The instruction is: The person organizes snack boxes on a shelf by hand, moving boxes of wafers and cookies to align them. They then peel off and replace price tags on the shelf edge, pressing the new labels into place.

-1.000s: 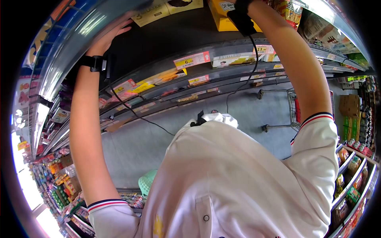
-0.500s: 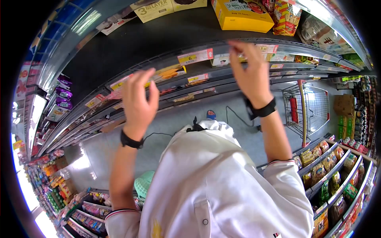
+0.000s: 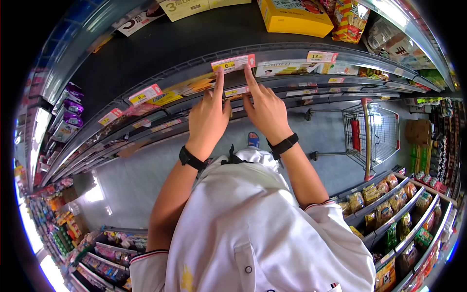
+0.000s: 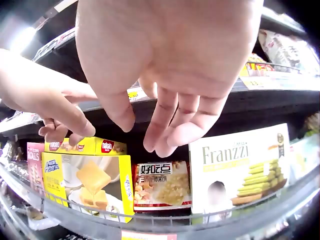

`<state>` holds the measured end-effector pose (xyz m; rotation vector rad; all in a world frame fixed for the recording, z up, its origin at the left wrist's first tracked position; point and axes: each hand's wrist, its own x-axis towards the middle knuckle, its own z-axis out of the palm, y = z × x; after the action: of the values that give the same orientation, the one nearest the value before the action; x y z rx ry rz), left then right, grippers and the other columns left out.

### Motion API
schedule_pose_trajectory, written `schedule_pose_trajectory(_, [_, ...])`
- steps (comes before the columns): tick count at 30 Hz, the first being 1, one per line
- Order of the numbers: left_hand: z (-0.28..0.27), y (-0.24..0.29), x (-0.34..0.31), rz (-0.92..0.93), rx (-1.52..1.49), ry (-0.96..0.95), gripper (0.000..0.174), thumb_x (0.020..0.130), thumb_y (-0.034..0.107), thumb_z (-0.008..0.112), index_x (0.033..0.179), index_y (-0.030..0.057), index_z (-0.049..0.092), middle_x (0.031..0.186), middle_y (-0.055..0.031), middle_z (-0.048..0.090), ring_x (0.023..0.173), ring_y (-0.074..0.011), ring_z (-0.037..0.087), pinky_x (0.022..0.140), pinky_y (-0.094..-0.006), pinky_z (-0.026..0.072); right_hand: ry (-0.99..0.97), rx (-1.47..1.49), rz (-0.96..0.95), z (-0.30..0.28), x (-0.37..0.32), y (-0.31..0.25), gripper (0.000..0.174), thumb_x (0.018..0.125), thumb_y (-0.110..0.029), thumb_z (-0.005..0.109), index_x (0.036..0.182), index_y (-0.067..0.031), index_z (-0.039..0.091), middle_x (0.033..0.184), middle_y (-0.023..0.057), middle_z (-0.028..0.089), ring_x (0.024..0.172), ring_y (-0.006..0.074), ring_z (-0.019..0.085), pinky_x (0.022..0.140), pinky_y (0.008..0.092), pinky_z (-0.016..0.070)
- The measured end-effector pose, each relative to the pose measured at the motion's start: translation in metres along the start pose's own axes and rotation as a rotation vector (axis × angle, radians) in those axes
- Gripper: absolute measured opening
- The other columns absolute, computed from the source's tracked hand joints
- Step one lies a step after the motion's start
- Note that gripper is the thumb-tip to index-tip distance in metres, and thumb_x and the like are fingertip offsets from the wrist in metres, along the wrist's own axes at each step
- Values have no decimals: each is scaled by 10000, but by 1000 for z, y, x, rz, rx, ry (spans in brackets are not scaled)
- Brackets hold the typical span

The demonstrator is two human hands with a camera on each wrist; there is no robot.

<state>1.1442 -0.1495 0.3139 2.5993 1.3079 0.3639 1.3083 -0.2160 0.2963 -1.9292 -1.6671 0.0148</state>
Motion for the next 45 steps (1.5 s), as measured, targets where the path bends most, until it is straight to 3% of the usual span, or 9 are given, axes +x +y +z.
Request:
schedule_pose_trajectory(3, [3, 0, -2, -3, 7, -9, 976, 928, 228, 710, 1688, 179, 100, 1095, -241, 719, 852, -401, 733, 678, -487, 613, -20, 26, 21, 3, -3, -1, 838, 915, -176, 671, 1660, -162, 288, 832, 53, 669, 732, 253, 693, 601, 401, 586])
schedule_pose_trajectory(9, [2, 5, -1, -45, -28, -55, 1012, 931, 239, 713, 1688, 173, 45, 911, -236, 745, 732, -421, 727, 619, -512, 601, -51, 27, 35, 7, -3, 0, 876, 911, -192, 682, 1669, -153, 245, 848, 105, 726, 710, 271, 722, 568, 419, 590])
schedule_pose_trajectory(12, [4, 7, -1, -61, -66, -66, 1022, 939, 238, 706, 1686, 169, 12, 874, -240, 741, 713, -432, 721, 609, -522, 596, -64, 69, 39, 7, -3, -1, 902, 934, -227, 688, 1681, -165, 187, 759, 118, 706, 670, 330, 710, 568, 458, 569])
schedule_pose_trajectory(27, [8, 10, -9, -72, -109, -88, 1059, 939, 234, 709, 1683, 150, -40, 846, -258, 725, 688, -434, 714, 594, -523, 583, -84, 32, 7, 6, -3, 0, 946, 927, -269, 705, 1684, -138, 152, 669, 133, 682, 576, 340, 686, 526, 448, 562])
schedule_pose_trajectory(39, [-4, 13, -10, -85, -51, -26, 974, 954, 267, 696, 1691, 176, 66, 735, -199, 711, 637, -399, 705, 555, -504, 569, -118, 9, 25, 9, -2, -3, 957, 926, -265, 706, 1680, -97, 142, 636, 114, 669, 552, 318, 679, 512, 434, 559])
schedule_pose_trajectory(45, [-10, 14, -2, -113, -33, -119, 966, 961, 273, 687, 1689, 173, 61, 755, -200, 721, 655, -419, 705, 576, -515, 576, -148, -1, 27, 7, -1, -2, 958, 927, -248, 699, 1682, -99, 128, 656, 122, 684, 563, 326, 683, 519, 440, 562])
